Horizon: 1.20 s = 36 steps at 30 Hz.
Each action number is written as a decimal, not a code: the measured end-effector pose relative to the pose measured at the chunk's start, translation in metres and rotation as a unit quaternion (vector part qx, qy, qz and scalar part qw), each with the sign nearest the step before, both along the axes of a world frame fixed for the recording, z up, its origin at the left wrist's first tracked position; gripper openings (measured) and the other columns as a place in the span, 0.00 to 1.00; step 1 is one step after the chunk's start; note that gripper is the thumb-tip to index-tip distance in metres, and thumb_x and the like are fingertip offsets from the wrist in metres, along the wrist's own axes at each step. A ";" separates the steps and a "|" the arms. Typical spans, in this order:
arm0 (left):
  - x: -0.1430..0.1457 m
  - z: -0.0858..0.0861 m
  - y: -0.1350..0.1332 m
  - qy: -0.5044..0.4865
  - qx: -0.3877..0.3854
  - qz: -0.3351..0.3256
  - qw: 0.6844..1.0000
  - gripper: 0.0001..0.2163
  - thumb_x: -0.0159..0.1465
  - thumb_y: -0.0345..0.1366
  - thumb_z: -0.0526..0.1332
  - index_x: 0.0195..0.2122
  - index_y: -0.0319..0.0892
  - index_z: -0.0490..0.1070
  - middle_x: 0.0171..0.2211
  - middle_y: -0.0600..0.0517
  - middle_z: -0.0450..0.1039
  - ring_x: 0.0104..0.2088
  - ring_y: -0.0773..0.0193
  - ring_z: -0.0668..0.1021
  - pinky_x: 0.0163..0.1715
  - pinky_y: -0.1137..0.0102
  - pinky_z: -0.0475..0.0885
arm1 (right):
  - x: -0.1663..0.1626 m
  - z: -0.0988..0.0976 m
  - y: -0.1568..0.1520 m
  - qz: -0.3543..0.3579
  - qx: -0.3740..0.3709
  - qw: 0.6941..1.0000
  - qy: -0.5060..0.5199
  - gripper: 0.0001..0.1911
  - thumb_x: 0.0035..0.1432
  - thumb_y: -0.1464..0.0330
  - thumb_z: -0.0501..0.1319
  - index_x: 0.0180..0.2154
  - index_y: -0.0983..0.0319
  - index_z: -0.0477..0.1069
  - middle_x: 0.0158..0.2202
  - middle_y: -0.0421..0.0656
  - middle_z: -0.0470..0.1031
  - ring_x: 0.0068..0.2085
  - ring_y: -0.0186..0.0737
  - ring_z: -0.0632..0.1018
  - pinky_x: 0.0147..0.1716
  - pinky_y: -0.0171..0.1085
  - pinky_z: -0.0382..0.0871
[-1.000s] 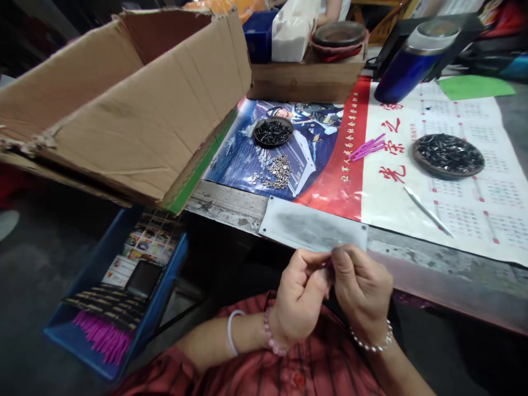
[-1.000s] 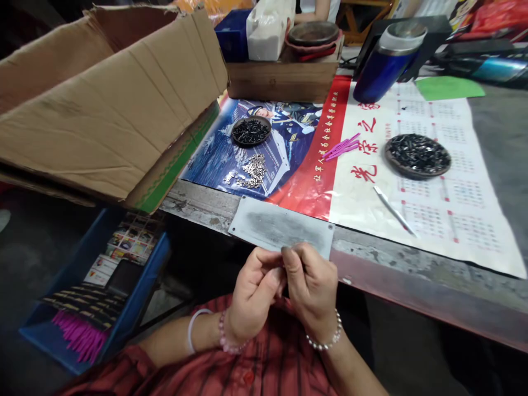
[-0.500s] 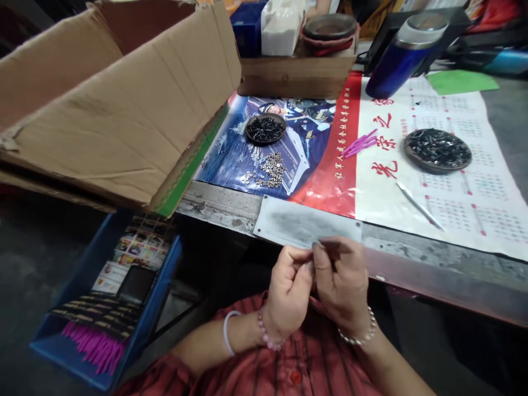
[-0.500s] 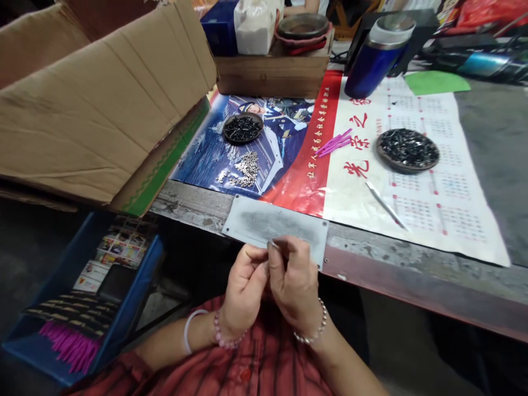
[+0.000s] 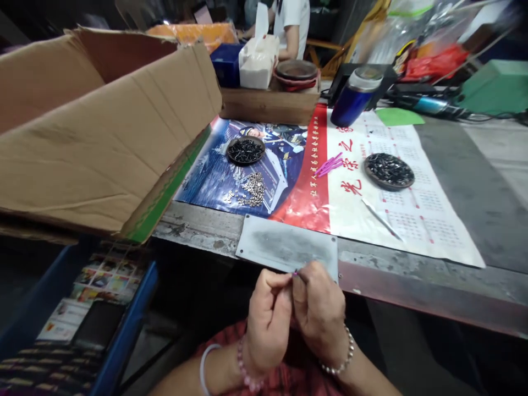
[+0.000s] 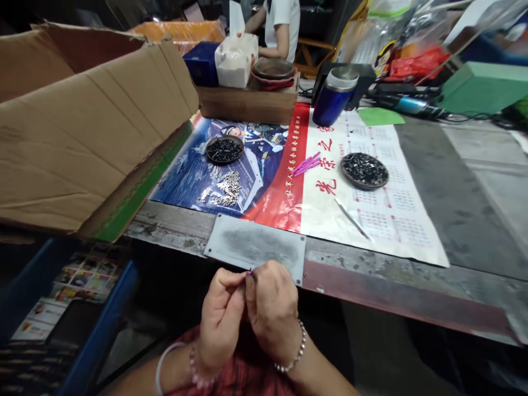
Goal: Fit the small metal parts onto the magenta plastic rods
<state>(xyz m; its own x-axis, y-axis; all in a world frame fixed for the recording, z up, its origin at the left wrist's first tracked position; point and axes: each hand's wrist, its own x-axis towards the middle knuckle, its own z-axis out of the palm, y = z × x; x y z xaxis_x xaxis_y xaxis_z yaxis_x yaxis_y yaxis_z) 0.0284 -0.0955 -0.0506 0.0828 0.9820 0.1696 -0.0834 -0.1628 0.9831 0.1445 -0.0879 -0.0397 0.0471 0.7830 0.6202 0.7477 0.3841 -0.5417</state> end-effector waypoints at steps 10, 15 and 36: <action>-0.004 0.002 -0.001 0.004 0.005 -0.003 1.000 0.07 0.73 0.31 0.57 0.46 0.48 0.74 0.36 0.55 0.74 0.35 0.68 0.78 0.39 0.76 0.75 | 0.002 0.003 -0.003 0.052 -0.015 0.994 0.097 0.04 0.68 0.75 0.57 0.42 0.61 0.67 0.33 0.41 0.72 0.33 0.37 0.75 0.35 0.34 0.71; -0.005 -0.002 0.000 0.056 0.033 -0.001 0.998 0.08 0.73 0.29 0.55 0.45 0.48 0.72 0.34 0.56 0.73 0.33 0.70 0.78 0.38 0.79 0.75 | -0.008 -0.004 -0.005 -0.028 0.016 0.999 0.031 0.06 0.69 0.76 0.54 0.39 0.60 0.65 0.29 0.41 0.67 0.31 0.39 0.70 0.32 0.38 0.67; -0.040 0.033 0.015 0.364 0.281 -0.080 0.885 0.07 0.72 0.25 0.56 0.47 0.38 0.69 0.32 0.47 0.82 0.28 0.59 0.83 0.29 0.67 0.78 | 0.020 0.018 -0.009 0.119 -0.160 0.969 0.143 0.09 0.71 0.73 0.55 0.35 0.59 0.66 0.31 0.38 0.70 0.31 0.32 0.73 0.32 0.29 0.68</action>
